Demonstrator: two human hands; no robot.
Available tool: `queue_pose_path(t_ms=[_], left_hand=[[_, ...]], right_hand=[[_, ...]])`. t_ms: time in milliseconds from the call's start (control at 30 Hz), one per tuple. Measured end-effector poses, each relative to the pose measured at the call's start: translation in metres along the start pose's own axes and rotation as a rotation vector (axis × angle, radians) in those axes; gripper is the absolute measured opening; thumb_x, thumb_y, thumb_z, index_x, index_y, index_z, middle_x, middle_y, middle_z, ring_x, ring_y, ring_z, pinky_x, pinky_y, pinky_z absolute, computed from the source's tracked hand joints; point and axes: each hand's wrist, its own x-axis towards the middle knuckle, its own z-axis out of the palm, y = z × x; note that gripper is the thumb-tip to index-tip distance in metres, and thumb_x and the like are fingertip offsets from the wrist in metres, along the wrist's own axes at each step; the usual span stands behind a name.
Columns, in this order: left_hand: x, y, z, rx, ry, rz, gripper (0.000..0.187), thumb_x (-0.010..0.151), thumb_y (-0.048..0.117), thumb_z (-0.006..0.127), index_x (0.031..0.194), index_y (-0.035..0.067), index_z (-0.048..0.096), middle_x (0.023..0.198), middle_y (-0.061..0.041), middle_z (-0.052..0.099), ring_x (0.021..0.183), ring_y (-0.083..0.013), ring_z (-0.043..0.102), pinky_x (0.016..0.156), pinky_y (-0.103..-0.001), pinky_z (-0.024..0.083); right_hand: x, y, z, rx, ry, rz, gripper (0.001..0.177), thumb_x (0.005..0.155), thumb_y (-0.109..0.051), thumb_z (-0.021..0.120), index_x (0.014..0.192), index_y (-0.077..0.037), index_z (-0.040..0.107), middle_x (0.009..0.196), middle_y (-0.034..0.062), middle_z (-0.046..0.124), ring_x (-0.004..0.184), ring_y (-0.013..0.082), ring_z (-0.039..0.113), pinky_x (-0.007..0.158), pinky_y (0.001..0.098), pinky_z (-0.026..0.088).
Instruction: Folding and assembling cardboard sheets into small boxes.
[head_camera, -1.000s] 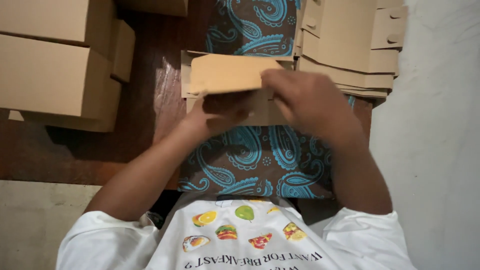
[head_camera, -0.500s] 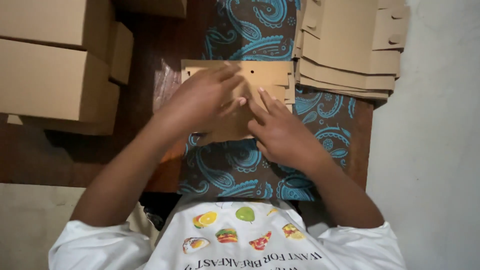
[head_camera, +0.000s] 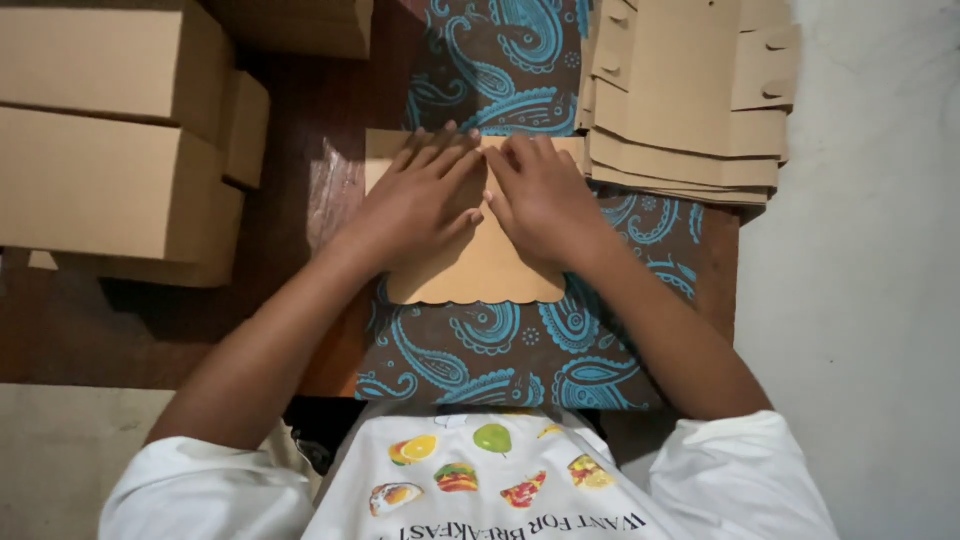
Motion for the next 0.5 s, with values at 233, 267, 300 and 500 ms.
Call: queue_pose_path(t_ms=[233, 267, 300, 500], left_hand=[[0.005, 0.002, -0.003, -0.047, 0.011, -0.021, 0.089, 0.094, 0.05, 0.063, 0.157, -0.003, 0.031, 0.143, -0.028, 0.056, 0.144, -0.0419, 0.045, 0.12, -0.055, 0.029], [0.004, 0.001, 0.002, -0.028, 0.028, 0.009, 0.089, 0.095, 0.046, 0.063, 0.157, -0.007, 0.028, 0.141, -0.031, 0.058, 0.145, -0.0441, 0.044, 0.122, -0.054, 0.027], [0.003, 0.001, 0.003, -0.03, 0.03, 0.007, 0.089, 0.095, 0.046, 0.063, 0.157, -0.007, 0.028, 0.141, -0.031, 0.058, 0.145, -0.0441, 0.044, 0.122, -0.054, 0.027], [-0.007, -0.004, -0.009, 0.097, 0.066, -0.112, 0.089, 0.093, 0.054, 0.064, 0.152, -0.007, 0.037, 0.135, -0.026, 0.066, 0.139, -0.038, 0.053, 0.116, -0.055, 0.03]], right_hand=[[0.014, -0.017, -0.006, -0.132, 0.1, 0.024, 0.044, 0.1, -0.03, 0.054, 0.137, -0.007, 0.059, 0.111, 0.0076, 0.048, 0.098, 0.0277, 0.047, 0.072, 0.0423, 0.041], [0.012, -0.022, -0.013, -0.162, 0.096, 0.024, 0.042, 0.1, -0.027, 0.054, 0.134, -0.004, 0.062, 0.111, 0.0077, 0.048, 0.097, 0.0263, 0.046, 0.072, 0.0409, 0.04], [0.01, -0.025, -0.015, -0.163, 0.094, 0.021, 0.042, 0.1, -0.027, 0.054, 0.134, -0.004, 0.062, 0.111, 0.0077, 0.048, 0.097, 0.0263, 0.046, 0.072, 0.0409, 0.04], [0.0, -0.024, -0.024, -0.142, 0.005, 0.199, 0.044, 0.102, -0.03, 0.05, 0.134, -0.004, 0.063, 0.114, 0.0105, 0.055, 0.104, 0.0289, 0.049, 0.084, 0.0454, 0.041]])
